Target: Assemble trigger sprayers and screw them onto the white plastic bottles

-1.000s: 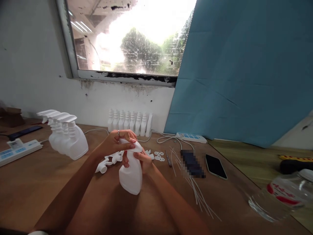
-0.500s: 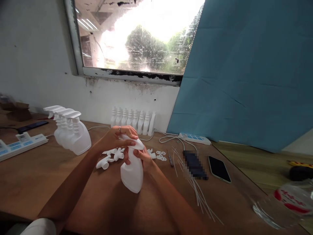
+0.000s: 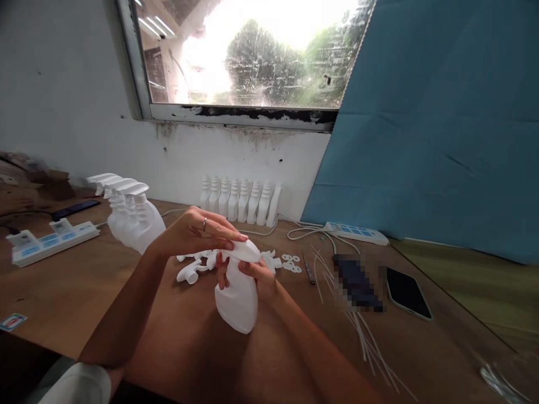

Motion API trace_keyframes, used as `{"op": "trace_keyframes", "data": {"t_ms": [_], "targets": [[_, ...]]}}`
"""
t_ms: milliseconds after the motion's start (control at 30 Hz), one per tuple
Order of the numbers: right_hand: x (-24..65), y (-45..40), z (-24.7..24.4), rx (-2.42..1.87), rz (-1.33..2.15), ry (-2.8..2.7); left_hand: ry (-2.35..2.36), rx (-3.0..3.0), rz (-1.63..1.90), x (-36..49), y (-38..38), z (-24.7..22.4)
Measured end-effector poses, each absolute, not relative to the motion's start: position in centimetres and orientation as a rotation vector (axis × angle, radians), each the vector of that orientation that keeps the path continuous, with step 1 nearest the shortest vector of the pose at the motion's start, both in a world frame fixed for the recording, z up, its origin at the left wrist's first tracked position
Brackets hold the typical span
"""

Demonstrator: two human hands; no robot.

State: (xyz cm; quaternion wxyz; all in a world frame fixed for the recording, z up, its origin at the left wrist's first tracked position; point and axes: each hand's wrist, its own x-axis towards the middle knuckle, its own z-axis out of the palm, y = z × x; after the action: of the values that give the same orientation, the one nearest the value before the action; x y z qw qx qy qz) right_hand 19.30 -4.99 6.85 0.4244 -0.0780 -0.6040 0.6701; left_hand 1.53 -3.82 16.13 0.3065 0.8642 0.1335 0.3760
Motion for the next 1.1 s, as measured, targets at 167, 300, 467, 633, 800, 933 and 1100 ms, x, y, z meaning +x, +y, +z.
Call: {"op": "trace_keyframes", "data": {"t_ms": [167, 300, 467, 633, 800, 933, 1100], "targets": [[21.1, -5.0, 8.1, -0.462, 1.476, -1.673, 0.554, 2.477, 1.215, -1.8, -5.0, 17.4], [25.4, -4.6, 7.1, -0.746, 1.124, -1.74, 1.034, 2.609, 1.505, -5.6, -6.5, 18.6], [31.7, -3.5, 3.2, -1.069, 0.723, -1.367, 1.643, 2.333, 1.851, -8.7, -6.5, 18.5], [35.3, -2.1, 1.2, -1.109, 0.601, -1.084, 1.896, 2.213, 1.823, -11.0, -3.8, 17.5], [36.9, -1.6, 0.9, -1.084, 0.539, -1.021, 1.978, 2.173, 1.622, -12.7, -0.8, 16.4], [37.4, -1.5, 0.8, -1.056, 0.542, -0.975, 2.011, 2.181, 1.55, -13.5, 0.5, 15.6], [37.3, -1.5, 0.3, -1.054, 0.543, -0.946, 2.035, 2.239, 1.537, -14.1, 1.1, 15.3]]}}
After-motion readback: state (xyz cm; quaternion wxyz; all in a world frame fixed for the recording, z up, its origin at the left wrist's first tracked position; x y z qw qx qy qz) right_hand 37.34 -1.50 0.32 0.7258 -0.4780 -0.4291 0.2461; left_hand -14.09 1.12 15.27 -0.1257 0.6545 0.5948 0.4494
